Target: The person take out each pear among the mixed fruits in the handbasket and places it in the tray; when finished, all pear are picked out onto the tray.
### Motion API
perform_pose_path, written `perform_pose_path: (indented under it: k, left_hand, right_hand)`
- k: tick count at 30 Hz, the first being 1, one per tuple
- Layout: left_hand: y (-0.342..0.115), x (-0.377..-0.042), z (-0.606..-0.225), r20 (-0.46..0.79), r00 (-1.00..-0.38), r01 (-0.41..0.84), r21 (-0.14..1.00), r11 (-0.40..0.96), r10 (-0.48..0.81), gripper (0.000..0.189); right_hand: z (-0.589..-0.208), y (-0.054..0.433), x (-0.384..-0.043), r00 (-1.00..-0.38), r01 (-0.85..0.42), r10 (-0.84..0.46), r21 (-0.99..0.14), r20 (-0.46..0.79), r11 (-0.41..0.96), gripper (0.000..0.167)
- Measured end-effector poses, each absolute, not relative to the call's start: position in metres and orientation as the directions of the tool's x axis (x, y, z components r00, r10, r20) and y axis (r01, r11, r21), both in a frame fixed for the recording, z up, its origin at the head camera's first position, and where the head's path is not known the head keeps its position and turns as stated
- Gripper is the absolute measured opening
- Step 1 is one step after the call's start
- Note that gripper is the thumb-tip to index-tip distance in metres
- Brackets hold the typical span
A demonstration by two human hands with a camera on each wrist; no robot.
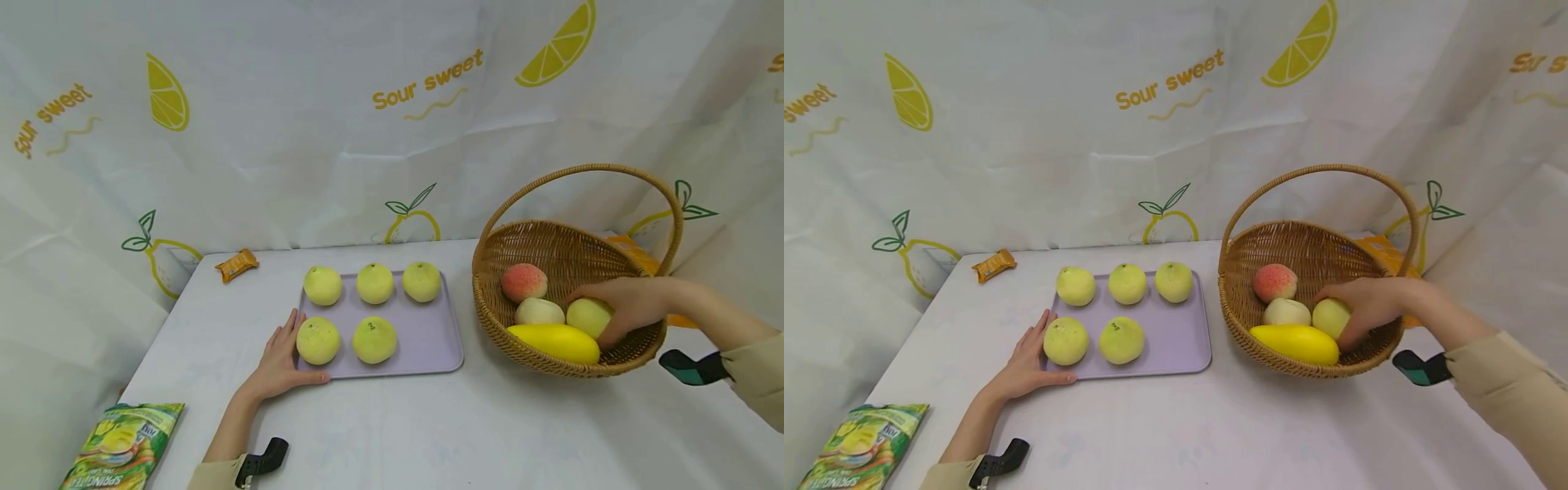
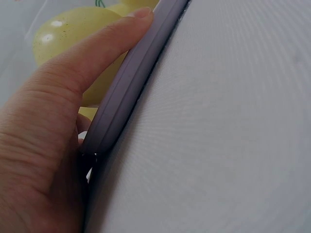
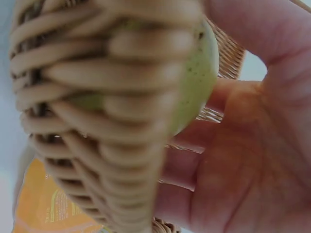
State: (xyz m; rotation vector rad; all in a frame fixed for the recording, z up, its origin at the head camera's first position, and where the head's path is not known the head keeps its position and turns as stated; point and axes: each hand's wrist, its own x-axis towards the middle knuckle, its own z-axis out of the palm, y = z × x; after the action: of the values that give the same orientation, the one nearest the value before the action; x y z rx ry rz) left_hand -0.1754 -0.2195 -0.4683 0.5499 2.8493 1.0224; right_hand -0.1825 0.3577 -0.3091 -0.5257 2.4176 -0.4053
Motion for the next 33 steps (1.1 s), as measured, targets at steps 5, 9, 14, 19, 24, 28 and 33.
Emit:
perform_pose_path:
  k: [5,9,14,19,24,28,33]
  left_hand:
    - [-0.219,-0.175,-0.468,0.058,-0.935,0.306,0.632,0.712,0.35,0.128]
    - [-0.219,-0.174,-0.468,0.057,-0.936,0.304,0.632,0.713,0.348,0.128]
    - [-0.219,-0.174,-0.468,0.06,-0.935,0.306,0.632,0.712,0.349,0.128]
    - [-0.219,-0.175,-0.468,0.056,-0.936,0.302,0.635,0.711,0.348,0.128]
    - [-0.219,-0.175,-0.468,0.054,-0.936,0.301,0.634,0.713,0.347,0.128]
    - [-0.219,-0.175,-0.469,0.052,-0.936,0.301,0.629,0.717,0.348,0.128]
    - [-0.219,-0.175,-0.469,0.051,-0.937,0.298,0.631,0.717,0.345,0.128]
  right_hand:
    - [-0.303,0.361,-0.178,-0.774,-0.267,-0.447,-0.409,-0.448,0.873,0.074]
    - [-0.299,0.362,-0.176,-0.797,-0.271,-0.453,-0.433,-0.399,0.859,0.074]
    - [-0.297,0.36,-0.171,-0.813,-0.257,-0.462,-0.494,-0.353,0.831,0.07]
    - [-0.297,0.354,-0.165,-0.839,-0.207,-0.447,-0.579,-0.309,0.788,0.071]
    - [-0.299,0.344,-0.159,-0.875,-0.167,-0.411,-0.639,-0.255,0.751,0.071]
    - [-0.303,0.335,-0.156,-0.891,-0.155,-0.402,-0.69,-0.212,0.707,0.074]
    - [-0.308,0.322,-0.151,-0.905,-0.111,-0.381,-0.758,-0.19,0.642,0.08]
